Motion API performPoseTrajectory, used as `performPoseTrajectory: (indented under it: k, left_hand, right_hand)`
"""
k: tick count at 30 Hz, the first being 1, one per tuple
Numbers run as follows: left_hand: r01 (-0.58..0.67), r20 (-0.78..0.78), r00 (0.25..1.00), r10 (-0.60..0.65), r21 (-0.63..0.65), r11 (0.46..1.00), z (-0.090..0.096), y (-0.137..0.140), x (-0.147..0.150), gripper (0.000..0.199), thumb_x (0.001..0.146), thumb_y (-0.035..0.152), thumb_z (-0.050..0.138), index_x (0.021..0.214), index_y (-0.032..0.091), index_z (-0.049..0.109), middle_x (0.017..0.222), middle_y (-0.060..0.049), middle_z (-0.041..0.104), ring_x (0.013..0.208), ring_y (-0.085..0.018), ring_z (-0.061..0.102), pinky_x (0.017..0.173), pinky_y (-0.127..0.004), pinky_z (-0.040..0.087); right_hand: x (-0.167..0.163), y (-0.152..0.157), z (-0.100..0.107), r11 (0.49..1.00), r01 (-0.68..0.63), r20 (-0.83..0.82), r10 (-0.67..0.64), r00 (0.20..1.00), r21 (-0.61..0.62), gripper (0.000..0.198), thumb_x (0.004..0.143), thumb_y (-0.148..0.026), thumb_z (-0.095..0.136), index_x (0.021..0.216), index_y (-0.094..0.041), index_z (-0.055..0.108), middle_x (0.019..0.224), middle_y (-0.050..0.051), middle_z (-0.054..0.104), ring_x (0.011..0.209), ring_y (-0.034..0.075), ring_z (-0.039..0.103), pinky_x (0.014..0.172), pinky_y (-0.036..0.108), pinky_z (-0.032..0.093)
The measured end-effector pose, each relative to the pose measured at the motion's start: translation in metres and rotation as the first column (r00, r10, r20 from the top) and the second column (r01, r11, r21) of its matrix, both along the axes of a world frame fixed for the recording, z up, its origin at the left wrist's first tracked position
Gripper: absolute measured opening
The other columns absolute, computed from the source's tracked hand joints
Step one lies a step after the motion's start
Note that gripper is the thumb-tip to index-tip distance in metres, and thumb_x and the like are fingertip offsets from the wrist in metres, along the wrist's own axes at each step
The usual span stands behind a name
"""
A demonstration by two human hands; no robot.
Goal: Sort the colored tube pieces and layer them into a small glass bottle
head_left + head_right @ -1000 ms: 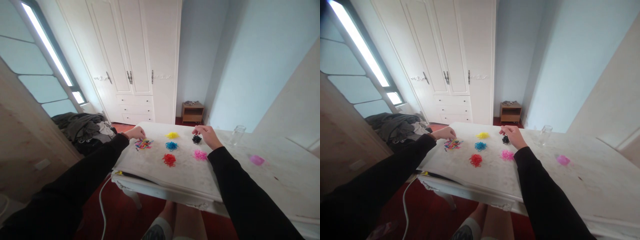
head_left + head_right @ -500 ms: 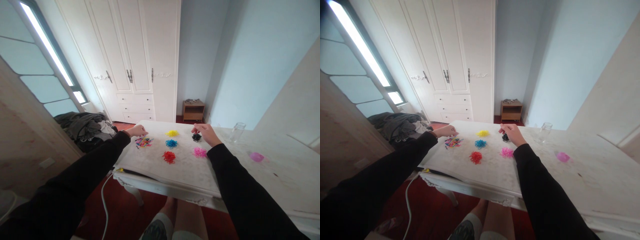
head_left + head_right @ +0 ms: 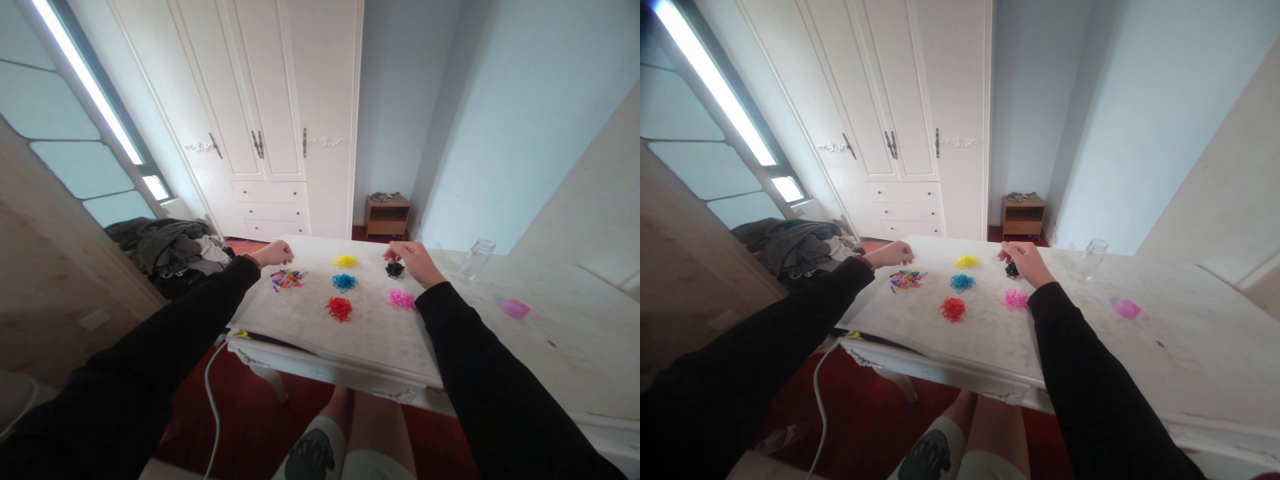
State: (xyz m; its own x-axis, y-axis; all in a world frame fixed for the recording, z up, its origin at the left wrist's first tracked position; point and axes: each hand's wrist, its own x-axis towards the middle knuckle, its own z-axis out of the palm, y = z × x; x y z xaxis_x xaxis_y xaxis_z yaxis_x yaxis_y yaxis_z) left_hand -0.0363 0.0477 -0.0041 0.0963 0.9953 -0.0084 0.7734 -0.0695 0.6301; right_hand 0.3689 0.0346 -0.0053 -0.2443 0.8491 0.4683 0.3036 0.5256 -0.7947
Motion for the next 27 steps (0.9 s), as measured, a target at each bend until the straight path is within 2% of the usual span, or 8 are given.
performPoseTrajectory:
  k: [3,6,9,12,14,17,22,27]
  left_hand:
    - [0.021,0.119,0.993,-0.028,0.064,0.998,0.005,-0.003,0.014,0.015,0.072,0.025,0.076,0.075,0.013,0.066,0.065,-0.006,0.071,0.06,-0.016,0.065,0.06,-0.025,0.05]
    - [0.158,0.305,0.934,-0.187,0.118,0.98,0.009,-0.009,0.038,0.027,0.072,0.025,0.081,0.093,0.011,0.071,0.071,-0.007,0.075,0.065,-0.017,0.07,0.064,-0.027,0.055]
    - [0.269,0.348,0.88,-0.323,0.196,0.943,0.012,-0.014,0.07,0.026,0.071,0.027,0.084,0.089,0.011,0.075,0.074,-0.007,0.077,0.07,-0.016,0.072,0.067,-0.025,0.055]
    - [0.324,0.421,0.807,-0.413,0.269,0.907,0.011,-0.013,0.1,0.027,0.07,0.029,0.087,0.087,0.012,0.075,0.081,-0.009,0.079,0.076,-0.017,0.074,0.071,-0.026,0.058]
    - [0.329,0.495,0.754,-0.431,0.282,0.901,0.008,-0.009,0.118,0.034,0.066,0.03,0.091,0.089,0.012,0.073,0.085,-0.011,0.08,0.079,-0.018,0.076,0.075,-0.028,0.06]
    - [0.326,0.567,0.704,-0.429,0.278,0.903,-0.003,-0.001,0.139,0.044,0.059,0.031,0.096,0.09,0.011,0.072,0.086,-0.011,0.08,0.078,-0.019,0.077,0.073,-0.028,0.061]
    - [0.246,0.682,0.61,-0.404,0.321,0.914,-0.027,0.003,0.157,0.048,0.059,0.041,0.095,0.086,0.013,0.067,0.079,-0.008,0.079,0.076,-0.022,0.079,0.07,-0.031,0.063]
    - [0.273,0.681,0.595,-0.427,0.329,0.904,-0.036,-0.004,0.158,0.046,0.061,0.041,0.094,0.088,0.014,0.068,0.079,-0.008,0.079,0.075,-0.022,0.078,0.07,-0.032,0.064]
  right_hand:
    - [-0.001,0.0,0.0,1.0,0.004,0.013,-0.004,1.0,0.011,0.051,0.092,-0.057,0.057,0.067,-0.016,0.073,0.068,0.008,0.071,0.066,0.017,0.059,0.066,0.031,0.045]
    - [-0.001,-0.001,0.0,1.0,0.004,0.048,-0.005,0.999,0.018,0.044,0.09,-0.052,0.06,0.069,-0.016,0.073,0.07,0.007,0.072,0.066,0.017,0.06,0.066,0.03,0.046]
    - [-0.003,-0.003,0.0,1.0,-0.007,0.092,0.006,0.996,0.006,0.037,0.087,-0.048,0.064,0.071,-0.016,0.074,0.072,0.007,0.074,0.068,0.018,0.063,0.066,0.03,0.047]
    - [-0.004,-0.004,0.0,1.0,-0.022,0.125,0.022,0.992,0.0,0.034,0.086,-0.046,0.065,0.073,-0.016,0.074,0.073,0.007,0.074,0.069,0.019,0.065,0.066,0.03,0.047]
    - [-0.005,-0.004,-0.001,1.0,-0.026,0.146,0.026,0.989,-0.002,0.032,0.085,-0.045,0.066,0.074,-0.016,0.074,0.073,0.006,0.073,0.069,0.018,0.064,0.065,0.03,0.047]
    - [-0.007,-0.005,-0.001,1.0,-0.018,0.193,0.013,0.981,0.023,0.029,0.085,-0.043,0.068,0.076,-0.017,0.074,0.075,0.005,0.074,0.068,0.017,0.063,0.065,0.03,0.047]
    - [-0.019,-0.013,0.002,0.99,-0.035,0.284,-0.006,0.959,0.139,0.017,0.085,-0.035,0.071,0.084,-0.018,0.075,0.087,0.005,0.076,0.082,0.019,0.067,0.072,0.031,0.048]
    - [-0.035,-0.019,-0.001,0.968,-0.11,0.366,0.021,0.93,0.224,0.012,0.088,-0.031,0.072,0.085,-0.02,0.075,0.085,0.005,0.074,0.082,0.019,0.066,0.074,0.031,0.047]
